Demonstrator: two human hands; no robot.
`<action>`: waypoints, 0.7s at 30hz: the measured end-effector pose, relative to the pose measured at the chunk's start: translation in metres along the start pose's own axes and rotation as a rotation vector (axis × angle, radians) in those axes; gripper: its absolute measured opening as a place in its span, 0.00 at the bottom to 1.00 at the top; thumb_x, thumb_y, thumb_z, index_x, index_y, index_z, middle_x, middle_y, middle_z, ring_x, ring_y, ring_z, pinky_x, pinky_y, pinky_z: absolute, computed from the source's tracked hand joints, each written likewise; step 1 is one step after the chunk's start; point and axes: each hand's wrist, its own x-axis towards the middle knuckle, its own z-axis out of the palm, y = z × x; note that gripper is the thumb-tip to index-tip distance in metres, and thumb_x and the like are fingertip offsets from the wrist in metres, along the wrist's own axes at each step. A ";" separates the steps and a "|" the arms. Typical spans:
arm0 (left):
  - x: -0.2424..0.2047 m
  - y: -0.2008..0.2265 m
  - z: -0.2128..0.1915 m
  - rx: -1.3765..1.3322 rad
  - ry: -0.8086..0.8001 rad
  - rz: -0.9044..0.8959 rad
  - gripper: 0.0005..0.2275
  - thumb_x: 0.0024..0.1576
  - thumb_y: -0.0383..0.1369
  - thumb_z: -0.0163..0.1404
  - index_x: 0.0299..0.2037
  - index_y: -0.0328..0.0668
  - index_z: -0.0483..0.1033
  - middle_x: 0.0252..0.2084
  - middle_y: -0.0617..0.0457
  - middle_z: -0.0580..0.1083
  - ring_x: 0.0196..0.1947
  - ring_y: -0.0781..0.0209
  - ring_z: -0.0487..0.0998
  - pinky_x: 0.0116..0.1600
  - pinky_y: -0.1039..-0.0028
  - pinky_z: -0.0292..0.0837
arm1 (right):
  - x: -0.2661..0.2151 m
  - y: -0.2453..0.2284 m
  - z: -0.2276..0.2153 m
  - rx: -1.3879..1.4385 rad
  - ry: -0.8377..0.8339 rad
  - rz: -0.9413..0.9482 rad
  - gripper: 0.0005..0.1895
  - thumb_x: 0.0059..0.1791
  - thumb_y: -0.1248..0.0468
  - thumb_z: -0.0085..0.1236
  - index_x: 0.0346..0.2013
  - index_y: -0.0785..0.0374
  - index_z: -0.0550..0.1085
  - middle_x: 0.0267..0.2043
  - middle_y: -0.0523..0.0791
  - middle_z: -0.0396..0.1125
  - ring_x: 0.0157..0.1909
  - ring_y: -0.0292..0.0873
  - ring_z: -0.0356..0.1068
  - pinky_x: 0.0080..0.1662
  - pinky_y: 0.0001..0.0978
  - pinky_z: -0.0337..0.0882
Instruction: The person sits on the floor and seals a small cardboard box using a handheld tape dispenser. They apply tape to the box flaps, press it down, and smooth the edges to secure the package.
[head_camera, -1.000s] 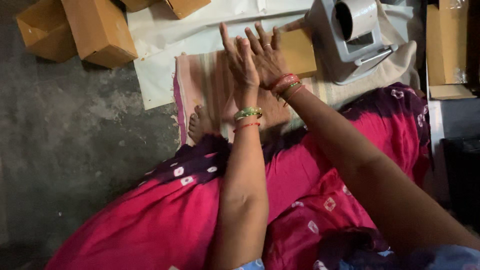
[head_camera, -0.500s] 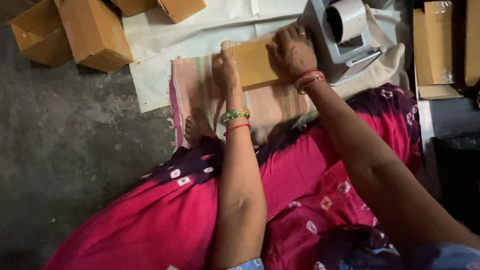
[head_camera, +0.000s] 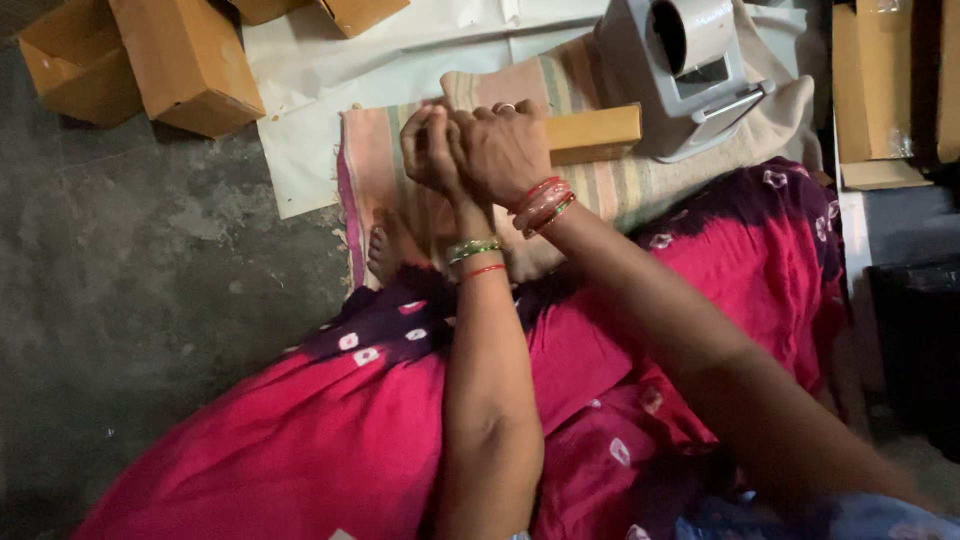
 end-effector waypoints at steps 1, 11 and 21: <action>0.001 -0.006 -0.004 0.078 -0.039 0.048 0.08 0.53 0.23 0.58 0.42 0.31 0.75 0.38 0.52 0.78 0.37 0.63 0.77 0.43 0.75 0.76 | 0.000 -0.002 0.001 0.040 -0.033 -0.010 0.22 0.59 0.50 0.39 0.53 0.56 0.78 0.44 0.51 0.75 0.48 0.58 0.72 0.55 0.58 0.62; 0.011 -0.017 -0.015 0.252 -0.130 0.193 0.05 0.58 0.22 0.56 0.43 0.30 0.76 0.35 0.54 0.76 0.31 0.72 0.71 0.39 0.81 0.68 | -0.030 0.078 -0.030 -0.138 0.142 -0.006 0.22 0.60 0.53 0.36 0.53 0.57 0.79 0.53 0.50 0.74 0.57 0.56 0.70 0.63 0.61 0.54; 0.018 -0.008 -0.011 0.669 0.122 -0.196 0.10 0.53 0.27 0.56 0.29 0.19 0.77 0.29 0.47 0.75 0.30 0.60 0.72 0.34 0.67 0.70 | -0.073 0.091 -0.032 0.203 0.490 0.118 0.14 0.63 0.61 0.50 0.40 0.62 0.80 0.41 0.51 0.73 0.43 0.54 0.72 0.45 0.47 0.72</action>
